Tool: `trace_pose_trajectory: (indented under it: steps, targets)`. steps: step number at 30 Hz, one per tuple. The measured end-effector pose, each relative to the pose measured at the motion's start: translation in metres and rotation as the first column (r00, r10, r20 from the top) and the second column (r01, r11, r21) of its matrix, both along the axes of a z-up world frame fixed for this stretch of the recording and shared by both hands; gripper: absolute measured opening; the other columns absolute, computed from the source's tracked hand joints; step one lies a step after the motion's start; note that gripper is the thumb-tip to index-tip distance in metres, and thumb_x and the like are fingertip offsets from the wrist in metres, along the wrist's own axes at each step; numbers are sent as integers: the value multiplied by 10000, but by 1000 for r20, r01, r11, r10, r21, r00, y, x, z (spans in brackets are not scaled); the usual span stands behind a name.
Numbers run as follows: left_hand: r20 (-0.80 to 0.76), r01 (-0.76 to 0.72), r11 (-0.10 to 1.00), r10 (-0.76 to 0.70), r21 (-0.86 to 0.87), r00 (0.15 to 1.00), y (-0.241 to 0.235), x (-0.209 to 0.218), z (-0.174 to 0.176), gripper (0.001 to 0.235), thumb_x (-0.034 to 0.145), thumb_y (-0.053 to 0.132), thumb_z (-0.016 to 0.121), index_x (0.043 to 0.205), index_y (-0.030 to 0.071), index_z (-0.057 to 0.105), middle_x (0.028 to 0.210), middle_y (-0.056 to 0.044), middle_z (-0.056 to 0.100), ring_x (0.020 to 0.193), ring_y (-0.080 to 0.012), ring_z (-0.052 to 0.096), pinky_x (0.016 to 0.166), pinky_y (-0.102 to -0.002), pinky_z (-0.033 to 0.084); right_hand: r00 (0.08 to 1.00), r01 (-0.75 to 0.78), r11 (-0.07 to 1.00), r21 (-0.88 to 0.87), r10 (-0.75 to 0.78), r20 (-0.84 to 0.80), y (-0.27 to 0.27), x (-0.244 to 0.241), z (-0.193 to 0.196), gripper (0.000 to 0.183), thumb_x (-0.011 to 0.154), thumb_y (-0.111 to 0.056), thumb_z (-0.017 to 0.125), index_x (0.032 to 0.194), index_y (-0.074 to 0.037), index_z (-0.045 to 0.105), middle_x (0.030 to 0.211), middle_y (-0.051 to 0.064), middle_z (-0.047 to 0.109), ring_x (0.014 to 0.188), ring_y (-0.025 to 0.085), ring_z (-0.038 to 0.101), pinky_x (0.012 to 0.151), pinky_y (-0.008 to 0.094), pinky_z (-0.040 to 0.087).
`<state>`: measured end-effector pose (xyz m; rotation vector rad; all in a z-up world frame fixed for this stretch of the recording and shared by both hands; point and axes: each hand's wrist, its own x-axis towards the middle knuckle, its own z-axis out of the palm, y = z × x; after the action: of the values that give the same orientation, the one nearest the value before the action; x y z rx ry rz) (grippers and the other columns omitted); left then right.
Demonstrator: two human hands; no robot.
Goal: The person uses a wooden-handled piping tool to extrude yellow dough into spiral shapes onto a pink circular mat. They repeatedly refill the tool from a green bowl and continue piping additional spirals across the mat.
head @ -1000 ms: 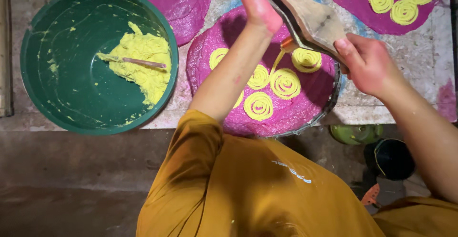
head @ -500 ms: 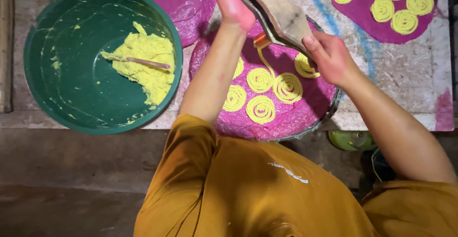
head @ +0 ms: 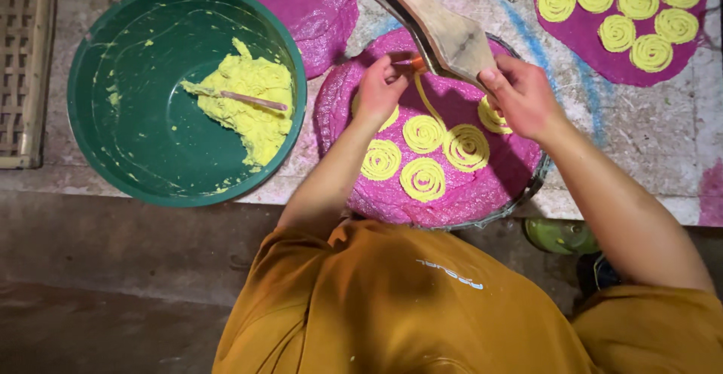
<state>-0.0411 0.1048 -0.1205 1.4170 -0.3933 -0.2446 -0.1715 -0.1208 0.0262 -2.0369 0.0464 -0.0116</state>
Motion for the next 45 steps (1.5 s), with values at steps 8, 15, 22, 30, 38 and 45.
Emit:
trace_pose_trajectory:
  steps: [8, 15, 22, 30, 38, 45]
  targets:
    - [140, -205, 819, 154, 536, 978, 51, -67, 53, 257, 959, 191, 690, 1215, 187, 688, 1016, 42, 796, 853, -103, 767, 714, -284, 591, 994, 26, 991, 130, -40, 102, -6, -24, -25, 425, 1123, -416, 509, 948, -33, 569, 690, -4, 531, 613, 78, 502, 542, 268, 403]
    - [437, -306, 744, 21, 594, 899, 68, -120, 78, 217, 957, 150, 676, 1164, 182, 736, 1081, -24, 776, 838, -203, 744, 728, -335, 588, 966, 131, 887, 442, -215, 145, -4, -95, -64, 701, 1019, -678, 537, 1215, -7, 591, 827, 33, 591, 654, 99, 555, 558, 261, 433]
    - [629, -319, 772, -131, 549, 766, 64, -134, 63, 269, 941, 113, 664, 1203, 102, 723, 1027, -88, 744, 942, -255, 716, 806, -378, 583, 919, 254, 855, 452, -359, 163, -2, -154, -88, 791, 1028, -743, 473, 1171, 29, 565, 826, 94, 592, 660, 155, 558, 577, 289, 442]
    - [631, -321, 724, -200, 610, 749, 51, -132, 63, 177, 877, 129, 698, 1051, 102, 719, 917, -68, 689, 917, -279, 653, 792, -419, 525, 871, 337, 815, 472, -460, 174, -12, -185, -89, 792, 1048, -735, 461, 1215, 37, 523, 832, 115, 582, 683, 176, 558, 612, 313, 445]
    - [589, -287, 718, -207, 634, 781, 52, -138, 72, 77, 833, 128, 735, 907, 139, 754, 939, -62, 627, 965, -297, 599, 795, -423, 520, 858, 340, 801, 493, -479, 186, -13, -191, -88, 788, 1072, -720, 439, 1253, 44, 513, 841, 132, 569, 651, 175, 555, 620, 321, 450]
    - [626, -367, 642, -230, 673, 745, 73, -144, 66, 405, 788, 1, 643, 1127, 162, 793, 1050, -67, 608, 1002, -273, 573, 811, -396, 515, 855, 325, 787, 524, -481, 193, -22, -193, -96, 785, 1086, -712, 447, 1249, 54, 498, 919, 137, 561, 687, 187, 555, 585, 310, 448]
